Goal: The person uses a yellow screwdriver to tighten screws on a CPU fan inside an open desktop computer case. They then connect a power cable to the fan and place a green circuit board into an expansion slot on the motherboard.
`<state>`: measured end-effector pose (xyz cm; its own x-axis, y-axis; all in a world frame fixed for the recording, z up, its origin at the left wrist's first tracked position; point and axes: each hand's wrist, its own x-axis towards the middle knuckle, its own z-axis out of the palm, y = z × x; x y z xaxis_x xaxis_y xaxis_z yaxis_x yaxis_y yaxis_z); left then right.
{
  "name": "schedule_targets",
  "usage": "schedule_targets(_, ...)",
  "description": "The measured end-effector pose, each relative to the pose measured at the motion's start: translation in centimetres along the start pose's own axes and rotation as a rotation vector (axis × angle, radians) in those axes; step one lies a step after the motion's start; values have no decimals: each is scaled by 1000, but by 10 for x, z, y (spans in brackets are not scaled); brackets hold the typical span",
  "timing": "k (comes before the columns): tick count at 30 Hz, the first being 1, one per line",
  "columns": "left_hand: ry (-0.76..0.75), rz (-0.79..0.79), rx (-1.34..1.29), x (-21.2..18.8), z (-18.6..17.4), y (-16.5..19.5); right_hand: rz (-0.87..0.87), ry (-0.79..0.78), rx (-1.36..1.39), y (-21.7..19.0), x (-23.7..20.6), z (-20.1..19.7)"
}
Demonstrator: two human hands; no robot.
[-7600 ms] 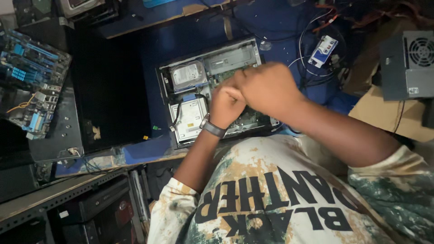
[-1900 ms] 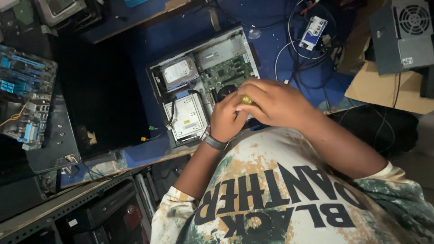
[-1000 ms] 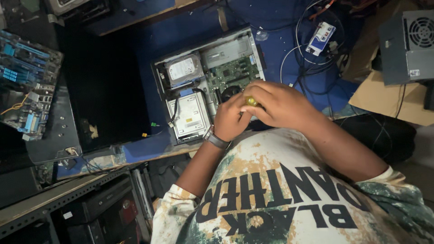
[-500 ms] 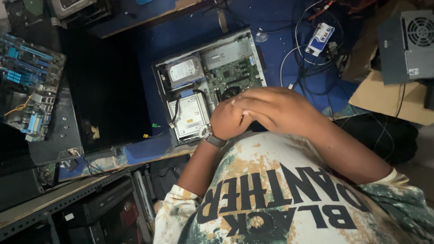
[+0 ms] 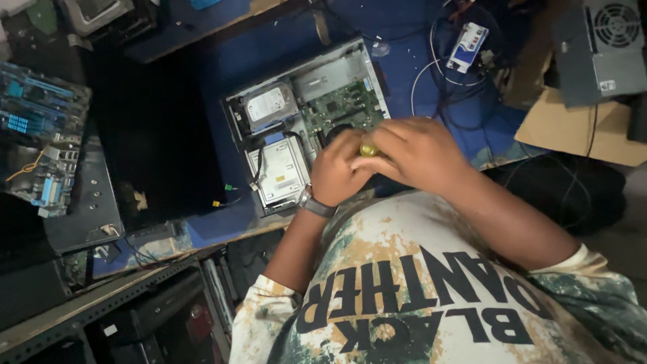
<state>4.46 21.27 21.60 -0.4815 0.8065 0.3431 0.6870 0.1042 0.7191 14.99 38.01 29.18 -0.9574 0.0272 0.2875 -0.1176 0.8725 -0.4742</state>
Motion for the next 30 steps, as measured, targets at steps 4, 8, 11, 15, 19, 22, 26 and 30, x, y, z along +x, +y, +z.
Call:
schedule_targets(4,80,-42,-83,0,6,7,-50,-14,-186,-7,9,-6)
schedule_targets(8,31,-160,-272,-3,2,6,-214,73,-230,-25,-3,-27)
schedule_targets(11,-19,-157,-336,-4,0,3,-160,-62,-345,-33,4,-28)
schedule_targets(15,54,119,-182,0,1,0,82,-498,-516,-33,30,-19)
schedule_targets(19,138,-49,-324,5,-2,-5,-15,-217,-451,-41,34,-25)
schedule_targets(22,36,-273,-388,-1,-10,-8,-216,17,-329,-54,29,-27)
schedule_targets(26,79,122,-128,-1,-21,-19,-16,-307,-516,-60,45,-17)
schedule_targets(30,14,-154,-380,-8,-23,-23,312,-569,-654,-72,46,-15)
